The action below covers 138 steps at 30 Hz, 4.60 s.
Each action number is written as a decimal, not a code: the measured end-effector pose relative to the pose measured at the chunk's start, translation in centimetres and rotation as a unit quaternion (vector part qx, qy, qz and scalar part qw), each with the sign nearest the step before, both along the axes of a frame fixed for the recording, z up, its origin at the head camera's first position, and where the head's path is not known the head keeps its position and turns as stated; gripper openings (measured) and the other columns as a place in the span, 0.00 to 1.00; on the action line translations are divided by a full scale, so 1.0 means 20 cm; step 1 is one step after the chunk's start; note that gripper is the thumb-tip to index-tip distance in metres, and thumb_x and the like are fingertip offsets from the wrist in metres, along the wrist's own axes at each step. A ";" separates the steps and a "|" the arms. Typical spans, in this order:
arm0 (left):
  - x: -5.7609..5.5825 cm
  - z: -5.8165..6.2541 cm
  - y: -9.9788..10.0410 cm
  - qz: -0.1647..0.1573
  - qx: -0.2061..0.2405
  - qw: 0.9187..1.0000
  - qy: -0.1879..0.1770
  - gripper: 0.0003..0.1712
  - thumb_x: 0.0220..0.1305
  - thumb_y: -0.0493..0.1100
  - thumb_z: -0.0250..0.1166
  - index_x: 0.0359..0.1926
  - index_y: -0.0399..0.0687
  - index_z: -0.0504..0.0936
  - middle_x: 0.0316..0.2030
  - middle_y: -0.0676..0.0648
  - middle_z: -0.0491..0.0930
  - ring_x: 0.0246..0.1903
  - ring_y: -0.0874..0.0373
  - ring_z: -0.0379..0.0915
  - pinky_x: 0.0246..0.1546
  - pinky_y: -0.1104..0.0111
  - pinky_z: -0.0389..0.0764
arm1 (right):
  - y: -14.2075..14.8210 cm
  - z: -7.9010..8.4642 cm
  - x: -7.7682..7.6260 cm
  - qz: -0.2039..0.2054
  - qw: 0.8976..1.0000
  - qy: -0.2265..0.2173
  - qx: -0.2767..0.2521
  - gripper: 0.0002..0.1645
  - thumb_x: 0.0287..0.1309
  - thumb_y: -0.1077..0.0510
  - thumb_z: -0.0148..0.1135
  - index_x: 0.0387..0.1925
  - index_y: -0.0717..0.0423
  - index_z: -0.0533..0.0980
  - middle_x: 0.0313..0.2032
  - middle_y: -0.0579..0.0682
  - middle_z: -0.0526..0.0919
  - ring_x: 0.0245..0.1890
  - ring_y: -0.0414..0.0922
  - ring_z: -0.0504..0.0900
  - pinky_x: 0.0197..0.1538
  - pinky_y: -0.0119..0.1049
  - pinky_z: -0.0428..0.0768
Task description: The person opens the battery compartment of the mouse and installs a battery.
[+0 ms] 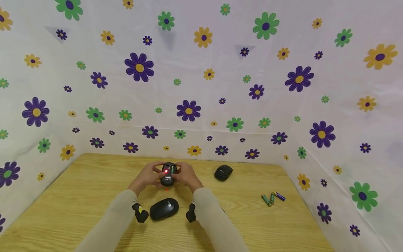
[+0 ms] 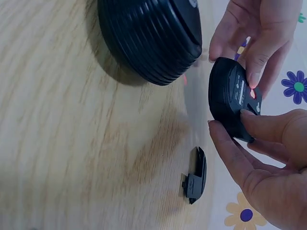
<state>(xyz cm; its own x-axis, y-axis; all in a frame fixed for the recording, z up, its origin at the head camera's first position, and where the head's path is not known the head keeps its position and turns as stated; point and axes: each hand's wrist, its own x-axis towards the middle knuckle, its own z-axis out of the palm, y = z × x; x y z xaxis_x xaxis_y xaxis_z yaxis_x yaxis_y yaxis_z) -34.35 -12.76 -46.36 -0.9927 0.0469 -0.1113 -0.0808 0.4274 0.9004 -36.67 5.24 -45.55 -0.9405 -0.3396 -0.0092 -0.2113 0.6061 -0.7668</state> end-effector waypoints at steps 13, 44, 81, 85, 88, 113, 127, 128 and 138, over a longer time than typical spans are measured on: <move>-0.05 -0.04 0.00 0.010 -0.019 1.000 0.000 0.32 0.69 0.28 0.63 0.73 0.39 0.71 0.52 0.28 0.78 0.44 0.40 0.82 0.30 0.59 0.92 | -0.04 -0.04 -0.03 -0.007 0.999 0.013 0.035 0.33 0.61 0.65 0.70 0.68 0.66 0.73 0.48 0.65 0.88 0.51 0.57 0.87 0.58 0.50 0.87; -0.07 -0.03 -0.01 0.018 -0.059 0.998 -0.017 0.30 0.72 0.33 0.62 0.73 0.37 0.69 0.57 0.27 0.77 0.40 0.44 0.85 0.30 0.64 0.91 | -0.06 -0.05 -0.03 -0.009 0.999 0.002 0.042 0.28 0.63 0.65 0.70 0.64 0.64 0.77 0.52 0.65 0.86 0.55 0.57 0.84 0.63 0.53 0.83; 0.30 0.11 -0.08 -0.127 -0.100 0.984 0.069 0.20 0.70 0.41 0.68 0.60 0.41 0.82 0.48 0.38 0.84 0.37 0.48 0.83 0.31 0.63 0.88 | 0.19 0.12 0.30 0.075 0.996 -0.007 -0.054 0.19 0.69 0.63 0.64 0.57 0.69 0.80 0.54 0.70 0.84 0.45 0.60 0.89 0.42 0.45 0.92; 0.34 0.08 -0.06 -0.149 -0.105 0.980 0.075 0.20 0.68 0.42 0.70 0.59 0.42 0.83 0.49 0.38 0.83 0.41 0.49 0.83 0.37 0.59 0.89 | 0.20 0.11 0.34 0.069 0.996 -0.005 -0.049 0.19 0.68 0.63 0.65 0.57 0.69 0.80 0.54 0.69 0.84 0.43 0.60 0.89 0.42 0.45 0.92; 0.37 0.06 -0.06 -0.164 -0.108 0.978 0.074 0.20 0.67 0.42 0.71 0.58 0.41 0.83 0.50 0.36 0.83 0.44 0.47 0.83 0.43 0.55 0.89 | 0.20 0.09 0.37 0.065 0.997 -0.008 -0.043 0.18 0.68 0.62 0.66 0.56 0.67 0.81 0.53 0.67 0.85 0.42 0.57 0.90 0.41 0.42 0.92; 0.43 0.03 -0.05 -0.203 -0.111 0.972 0.035 0.21 0.68 0.43 0.70 0.60 0.43 0.82 0.51 0.36 0.82 0.50 0.39 0.82 0.51 0.46 0.87 | 0.23 0.00 0.47 0.083 0.993 -0.047 -0.076 0.16 0.65 0.65 0.68 0.52 0.68 0.82 0.49 0.67 0.85 0.42 0.53 0.89 0.41 0.42 0.92; 0.44 0.04 -0.06 -0.209 -0.112 0.971 0.025 0.24 0.66 0.41 0.71 0.63 0.45 0.81 0.51 0.36 0.82 0.50 0.39 0.82 0.51 0.45 0.86 | 0.21 -0.02 0.46 0.075 0.994 -0.051 -0.058 0.19 0.54 0.71 0.74 0.49 0.60 0.84 0.50 0.61 0.86 0.47 0.56 0.89 0.46 0.47 0.91; 0.44 0.04 -0.06 -0.210 -0.114 0.971 0.026 0.26 0.66 0.41 0.72 0.64 0.44 0.80 0.50 0.36 0.82 0.50 0.40 0.83 0.50 0.45 0.86 | 0.21 -0.02 0.46 0.074 0.994 -0.052 -0.057 0.19 0.54 0.71 0.74 0.49 0.60 0.84 0.50 0.61 0.86 0.47 0.57 0.88 0.46 0.47 0.91; 0.44 0.03 -0.06 -0.194 -0.125 0.973 0.006 0.27 0.61 0.39 0.76 0.61 0.43 0.81 0.47 0.38 0.82 0.47 0.44 0.82 0.48 0.48 0.86 | 0.21 -0.04 0.46 0.075 0.994 -0.051 -0.055 0.18 0.55 0.72 0.73 0.49 0.61 0.85 0.50 0.61 0.86 0.47 0.57 0.88 0.48 0.48 0.91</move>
<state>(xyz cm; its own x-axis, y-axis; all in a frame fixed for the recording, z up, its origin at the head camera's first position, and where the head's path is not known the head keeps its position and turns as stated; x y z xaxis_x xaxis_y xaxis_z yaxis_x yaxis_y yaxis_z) -25.56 -13.99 -45.69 -0.9069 0.3911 -0.1567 0.1397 0.6300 0.7640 -27.38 9.44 -46.27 -0.8757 -0.4795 -0.0570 -0.2106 0.4854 -0.8485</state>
